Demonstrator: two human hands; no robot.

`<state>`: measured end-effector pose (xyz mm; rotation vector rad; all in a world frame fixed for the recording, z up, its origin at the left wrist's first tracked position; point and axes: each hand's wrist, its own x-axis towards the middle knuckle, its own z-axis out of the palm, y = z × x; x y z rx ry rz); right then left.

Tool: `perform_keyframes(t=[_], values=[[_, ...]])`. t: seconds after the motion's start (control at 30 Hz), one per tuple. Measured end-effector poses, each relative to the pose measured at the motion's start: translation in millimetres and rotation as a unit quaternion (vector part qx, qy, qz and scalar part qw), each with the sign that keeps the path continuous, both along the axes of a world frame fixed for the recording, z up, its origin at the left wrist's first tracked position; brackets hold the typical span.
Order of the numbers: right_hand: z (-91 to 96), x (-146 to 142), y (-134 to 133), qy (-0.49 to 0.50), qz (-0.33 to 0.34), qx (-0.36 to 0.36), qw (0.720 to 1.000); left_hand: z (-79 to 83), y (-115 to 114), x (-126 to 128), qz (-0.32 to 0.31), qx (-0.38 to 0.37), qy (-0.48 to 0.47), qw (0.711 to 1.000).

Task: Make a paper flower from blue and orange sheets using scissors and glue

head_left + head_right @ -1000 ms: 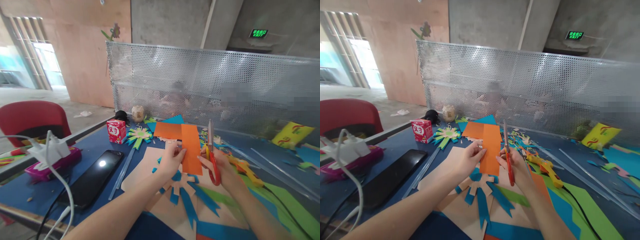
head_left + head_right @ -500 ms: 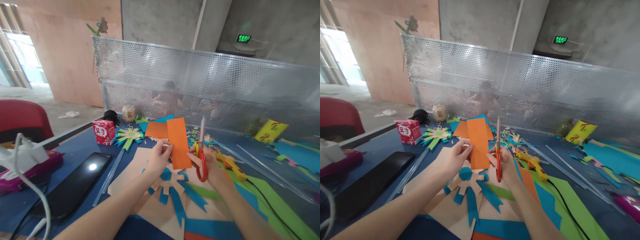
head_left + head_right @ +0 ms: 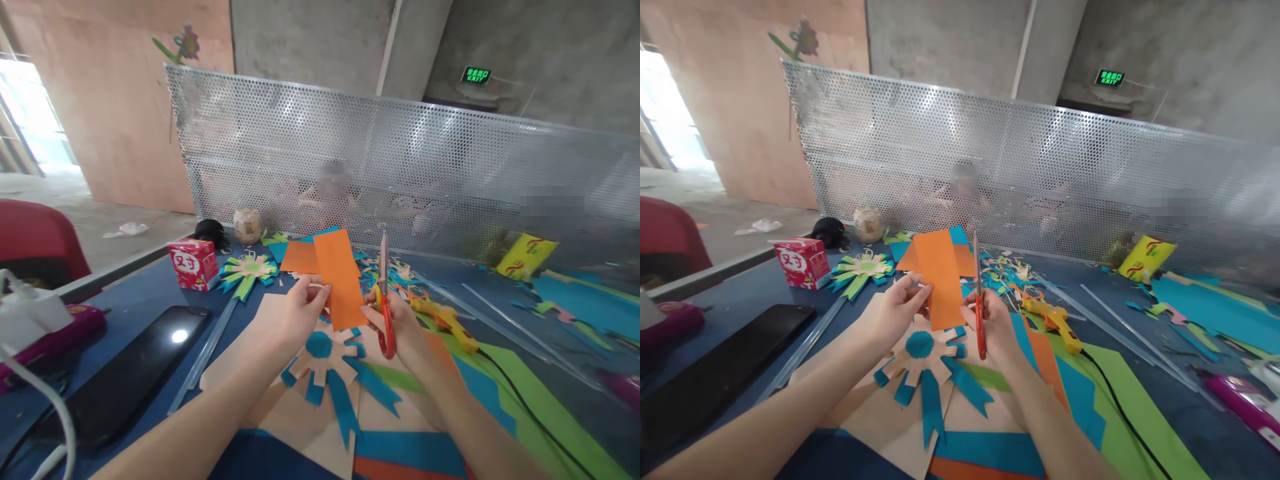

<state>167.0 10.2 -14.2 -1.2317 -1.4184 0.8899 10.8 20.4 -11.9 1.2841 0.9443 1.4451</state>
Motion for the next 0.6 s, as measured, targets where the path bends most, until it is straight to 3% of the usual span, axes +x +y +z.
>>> perform_keyframes(t=[0.1,0.23,0.43,0.6], values=[[-5.2,4,6,-0.003,-0.023,0.035,0.999,1.6,0,-1,-0.017,0.002,0.005,1.000],[-4.9,12,8,-0.007,-0.007,0.035,0.999,0.0,7,-6,0.027,0.021,0.000,0.999],[4.1,21,6,-0.138,-0.017,0.048,0.989,-2.4,15,-12,0.050,0.026,-0.031,0.998],[10.0,25,0,-0.185,-0.001,0.053,0.981,1.7,14,-13,0.036,0.025,-0.042,0.998]])
